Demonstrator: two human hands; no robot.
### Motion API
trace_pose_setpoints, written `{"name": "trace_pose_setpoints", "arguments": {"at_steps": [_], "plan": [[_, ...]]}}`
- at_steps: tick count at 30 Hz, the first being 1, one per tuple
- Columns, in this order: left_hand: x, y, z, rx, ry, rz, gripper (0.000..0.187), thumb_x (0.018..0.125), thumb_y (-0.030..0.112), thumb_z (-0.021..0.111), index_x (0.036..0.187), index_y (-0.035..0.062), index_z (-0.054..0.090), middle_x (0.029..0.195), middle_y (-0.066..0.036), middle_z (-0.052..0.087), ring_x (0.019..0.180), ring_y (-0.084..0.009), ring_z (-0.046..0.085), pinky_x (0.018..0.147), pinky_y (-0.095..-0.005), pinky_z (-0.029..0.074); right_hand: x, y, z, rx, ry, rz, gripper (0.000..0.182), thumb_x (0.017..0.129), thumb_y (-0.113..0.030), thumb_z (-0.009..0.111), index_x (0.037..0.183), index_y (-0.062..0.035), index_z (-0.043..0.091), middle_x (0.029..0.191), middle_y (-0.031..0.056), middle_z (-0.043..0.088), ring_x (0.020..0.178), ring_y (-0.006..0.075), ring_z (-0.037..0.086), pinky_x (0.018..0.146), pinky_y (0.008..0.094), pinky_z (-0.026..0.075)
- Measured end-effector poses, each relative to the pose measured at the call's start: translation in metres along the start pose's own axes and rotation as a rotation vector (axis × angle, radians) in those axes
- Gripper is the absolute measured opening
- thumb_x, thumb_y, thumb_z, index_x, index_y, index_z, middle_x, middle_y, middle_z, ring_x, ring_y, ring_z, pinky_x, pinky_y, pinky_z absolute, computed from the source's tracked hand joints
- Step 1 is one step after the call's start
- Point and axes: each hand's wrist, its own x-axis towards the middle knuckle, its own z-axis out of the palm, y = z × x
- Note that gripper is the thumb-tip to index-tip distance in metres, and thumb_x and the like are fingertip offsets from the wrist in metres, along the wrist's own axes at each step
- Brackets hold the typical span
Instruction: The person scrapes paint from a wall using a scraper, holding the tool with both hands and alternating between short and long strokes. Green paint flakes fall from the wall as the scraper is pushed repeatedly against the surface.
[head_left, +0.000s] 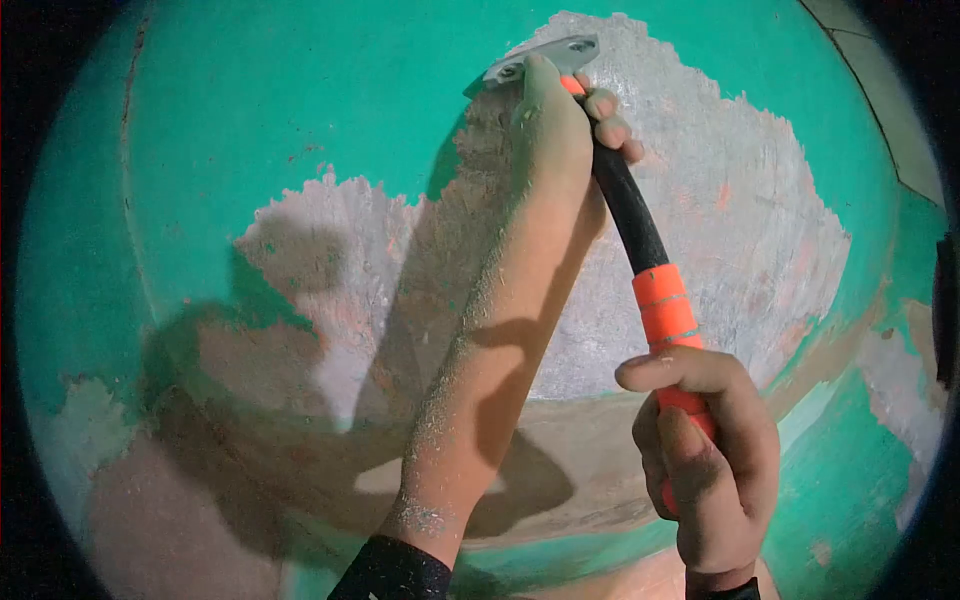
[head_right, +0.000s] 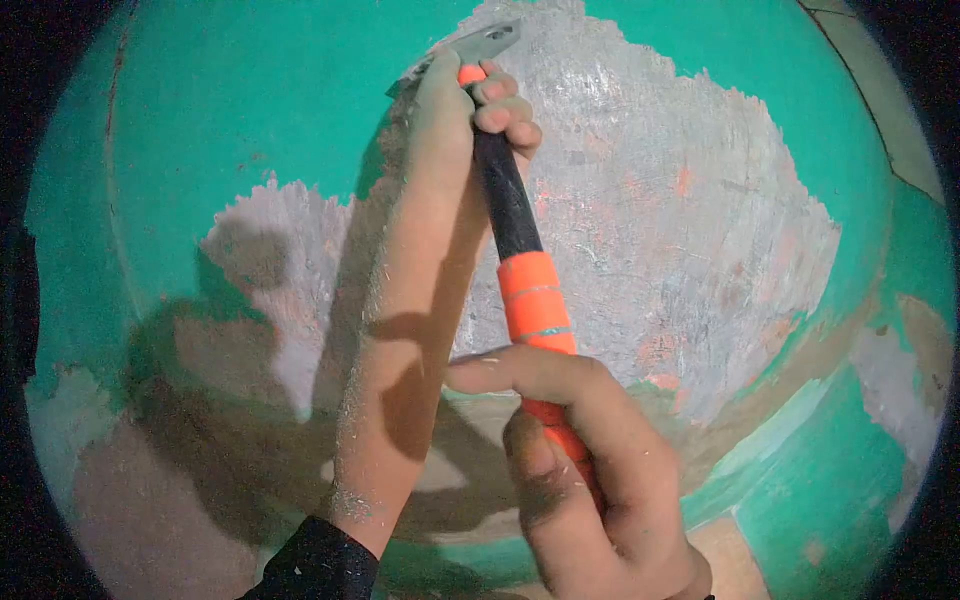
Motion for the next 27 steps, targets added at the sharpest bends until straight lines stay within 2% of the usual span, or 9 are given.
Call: {"name": "trace_pose_setpoints", "arguments": {"at_steps": [3, 7, 10, 13, 16, 20, 21, 24, 27], "plan": [[-0.016, -0.004, -0.001, -0.014, 0.018, -0.054, 0.023, 0.098, 0.030, 0.039, 0.084, 0.0114, 0.042, 0.064, 0.002, 0.043, 0.045, -0.0074, 0.037, 0.049, -0.0251, 0.036, -0.009, -0.001, -0.007, 0.028, -0.009, 0.041, 0.034, 0.088, -0.024, 0.050, 0.108, 0.0028, 0.055, 0.060, -0.0043, 0.043, 0.048, 0.0008, 0.032, 0.043, 0.0180, 0.022], [0.007, 0.009, 0.002, -0.032, -0.054, -0.009, 0.039, 0.099, 0.048, 0.028, 0.087, 0.0125, 0.038, 0.062, 0.000, 0.044, 0.046, -0.0125, 0.042, 0.048, -0.0311, 0.043, 0.004, -0.007, 0.005, 0.012, -0.029, -0.016, 0.033, 0.089, -0.024, 0.050, 0.108, 0.0030, 0.055, 0.060, -0.0049, 0.042, 0.047, 0.0005, 0.031, 0.042, 0.0181, 0.022], [-0.016, 0.003, 0.000, 0.040, 0.039, -0.045, 0.023, 0.097, 0.030, 0.036, 0.084, 0.0121, 0.042, 0.063, 0.002, 0.042, 0.046, -0.0069, 0.037, 0.047, -0.0253, 0.035, -0.010, 0.008, -0.006, 0.057, -0.053, -0.027, 0.034, 0.089, -0.024, 0.050, 0.109, 0.0029, 0.055, 0.059, -0.0051, 0.041, 0.046, 0.0005, 0.030, 0.042, 0.0184, 0.021], [-0.003, 0.009, -0.005, 0.032, -0.033, -0.039, 0.037, 0.099, 0.047, 0.030, 0.087, 0.0128, 0.039, 0.063, 0.000, 0.044, 0.047, -0.0116, 0.041, 0.048, -0.0313, 0.043, -0.005, 0.006, 0.000, 0.035, -0.054, -0.017, 0.035, 0.089, -0.026, 0.051, 0.109, 0.0029, 0.055, 0.060, -0.0050, 0.041, 0.045, 0.0006, 0.029, 0.041, 0.0186, 0.021], [0.005, 0.013, 0.001, 0.138, 0.003, 0.023, 0.038, 0.098, 0.048, 0.031, 0.087, 0.0123, 0.039, 0.063, -0.001, 0.043, 0.047, -0.0122, 0.041, 0.047, -0.0323, 0.043, 0.004, -0.004, 0.004, 0.009, -0.025, 0.012, 0.034, 0.089, -0.025, 0.051, 0.110, 0.0027, 0.055, 0.060, -0.0049, 0.042, 0.047, 0.0009, 0.031, 0.042, 0.0186, 0.021], [-0.009, 0.005, -0.004, 0.128, 0.036, -0.064, 0.039, 0.099, 0.048, 0.029, 0.087, 0.0114, 0.039, 0.063, -0.001, 0.043, 0.047, -0.0120, 0.042, 0.047, -0.0320, 0.043, -0.007, 0.012, -0.003, 0.035, -0.082, -0.078, 0.036, 0.088, -0.025, 0.049, 0.110, 0.0031, 0.055, 0.061, -0.0034, 0.043, 0.047, 0.0005, 0.031, 0.041, 0.0181, 0.022], [0.003, 0.008, -0.005, 0.132, -0.010, 0.025, 0.039, 0.099, 0.047, 0.029, 0.087, 0.0107, 0.039, 0.062, -0.002, 0.043, 0.047, -0.0128, 0.043, 0.047, -0.0322, 0.044, -0.002, 0.007, 0.002, 0.028, -0.032, -0.049, 0.036, 0.088, -0.025, 0.048, 0.109, 0.0035, 0.055, 0.061, -0.0033, 0.043, 0.046, 0.0005, 0.030, 0.041, 0.0180, 0.022], [0.028, 0.009, -0.001, -0.009, -0.036, -0.015, 0.039, 0.099, 0.046, 0.028, 0.087, 0.0109, 0.038, 0.062, -0.002, 0.043, 0.047, -0.0134, 0.042, 0.047, -0.0326, 0.044, 0.008, -0.011, 0.012, 0.006, 0.040, 0.012, 0.034, 0.087, -0.022, 0.047, 0.107, 0.0044, 0.055, 0.060, -0.0033, 0.043, 0.045, 0.0004, 0.030, 0.040, 0.0178, 0.021], [-0.003, 0.012, 0.007, 0.097, 0.031, -0.006, 0.038, 0.100, 0.046, 0.025, 0.087, 0.0117, 0.038, 0.063, -0.002, 0.043, 0.049, -0.0133, 0.043, 0.048, -0.0326, 0.045, -0.001, -0.009, 0.002, 0.022, 0.012, 0.007, 0.032, 0.084, -0.017, 0.044, 0.105, 0.0045, 0.055, 0.057, -0.0040, 0.041, 0.044, 0.0005, 0.028, 0.038, 0.0177, 0.020]]}}
